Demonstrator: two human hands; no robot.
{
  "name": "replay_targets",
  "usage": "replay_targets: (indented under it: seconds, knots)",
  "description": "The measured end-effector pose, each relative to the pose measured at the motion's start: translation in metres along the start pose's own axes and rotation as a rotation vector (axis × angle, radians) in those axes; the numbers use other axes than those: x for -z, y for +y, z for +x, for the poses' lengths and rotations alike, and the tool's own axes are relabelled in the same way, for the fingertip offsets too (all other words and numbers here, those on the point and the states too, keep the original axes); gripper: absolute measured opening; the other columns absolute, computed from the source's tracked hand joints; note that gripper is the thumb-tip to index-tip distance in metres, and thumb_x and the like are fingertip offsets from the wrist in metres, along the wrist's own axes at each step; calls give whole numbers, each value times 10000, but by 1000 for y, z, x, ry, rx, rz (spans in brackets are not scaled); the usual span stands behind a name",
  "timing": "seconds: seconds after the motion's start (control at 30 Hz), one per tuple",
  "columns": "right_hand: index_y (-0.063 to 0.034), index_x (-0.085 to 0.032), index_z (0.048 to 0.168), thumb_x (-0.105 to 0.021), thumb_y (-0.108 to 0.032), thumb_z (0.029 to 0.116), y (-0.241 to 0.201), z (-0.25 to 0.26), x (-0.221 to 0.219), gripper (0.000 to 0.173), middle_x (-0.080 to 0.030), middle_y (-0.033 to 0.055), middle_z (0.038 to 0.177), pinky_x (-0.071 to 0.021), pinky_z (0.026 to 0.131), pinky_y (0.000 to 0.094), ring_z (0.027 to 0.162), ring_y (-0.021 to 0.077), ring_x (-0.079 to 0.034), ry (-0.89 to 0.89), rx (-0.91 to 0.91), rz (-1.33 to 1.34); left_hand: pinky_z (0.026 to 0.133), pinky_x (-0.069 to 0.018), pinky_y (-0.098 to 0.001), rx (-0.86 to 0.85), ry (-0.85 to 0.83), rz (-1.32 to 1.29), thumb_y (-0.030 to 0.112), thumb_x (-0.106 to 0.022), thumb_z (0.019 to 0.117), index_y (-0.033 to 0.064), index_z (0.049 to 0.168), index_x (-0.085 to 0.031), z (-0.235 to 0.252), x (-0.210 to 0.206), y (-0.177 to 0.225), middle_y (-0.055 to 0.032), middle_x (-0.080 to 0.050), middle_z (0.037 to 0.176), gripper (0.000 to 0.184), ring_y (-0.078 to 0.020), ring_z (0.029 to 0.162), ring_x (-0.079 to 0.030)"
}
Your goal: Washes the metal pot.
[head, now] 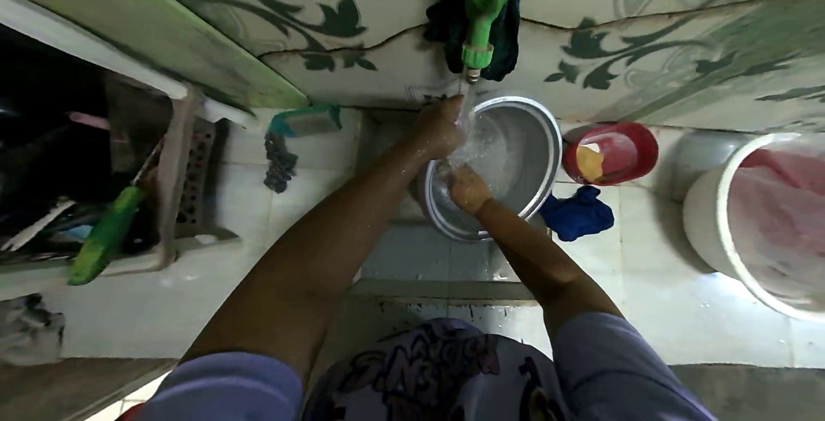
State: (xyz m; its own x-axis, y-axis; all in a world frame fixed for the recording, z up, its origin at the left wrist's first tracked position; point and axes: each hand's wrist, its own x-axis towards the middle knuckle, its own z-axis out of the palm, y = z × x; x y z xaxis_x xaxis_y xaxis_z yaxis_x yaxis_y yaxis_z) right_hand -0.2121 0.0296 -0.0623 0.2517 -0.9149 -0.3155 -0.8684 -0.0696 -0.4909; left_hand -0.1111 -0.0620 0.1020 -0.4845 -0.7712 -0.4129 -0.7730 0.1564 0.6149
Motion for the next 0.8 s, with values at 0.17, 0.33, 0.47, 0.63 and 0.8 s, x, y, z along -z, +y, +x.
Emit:
replay_targets:
  seconds: [0.17, 0.33, 0.47, 0.63, 0.8]
  knots:
    - [41, -527, 1451, -481, -162, 1072, -4, 5, 12, 433, -430, 248, 1572, -301, 1234, 513, 1495, 398, -367, 109, -176, 65, 1078, -433, -588, 9, 17, -31, 111, -608, 1011, -6, 1521, -416, -11, -3, 3, -289, -571, 1381, 556, -410, 1287, -566]
    - [-14, -537, 1465, -502, -76, 1043, -11, -2, -12, 429, -481, 210, 1546, -373, 1174, 559, 1431, 400, -456, -238, -15, -83, 1053, -474, -542, -83, 3, -88, 102, -598, 1019, -31, 1426, -509, -7, -14, -9, -266, -621, 1304, 437, -368, 1224, -611]
    - [-11, -546, 1446, -572, -306, 1052, -16, -8, 59, 493, -519, 274, 1482, -337, 1138, 683, 1400, 478, -457, -344, -116, -5, 1009, -491, -582, -184, 18, -58, 77, -588, 1010, -15, 1426, -524, -10, -21, -11, -267, -650, 1244, 431, -396, 1160, -640]
    - [-22, -703, 1174, -560, -261, 1055, -76, -74, 217, 303, -704, 236, 1108, -491, 917, 675, 1073, 434, -668, -1, -99, -95, 1094, -448, -569, -159, 83, -148, 194, -586, 1050, -2, 1474, -480, -15, -25, -36, -261, -604, 1364, 478, -380, 1271, -597]
    - [-61, -676, 1275, -568, -149, 1010, -126, -78, 293, 300, -691, 200, 1210, -496, 980, 585, 1164, 385, -648, 608, 103, -232, 1046, -498, -537, -216, 171, -144, 128, -611, 1019, 20, 1406, -569, -38, -37, -31, -227, -666, 1278, 404, -340, 1182, -660]
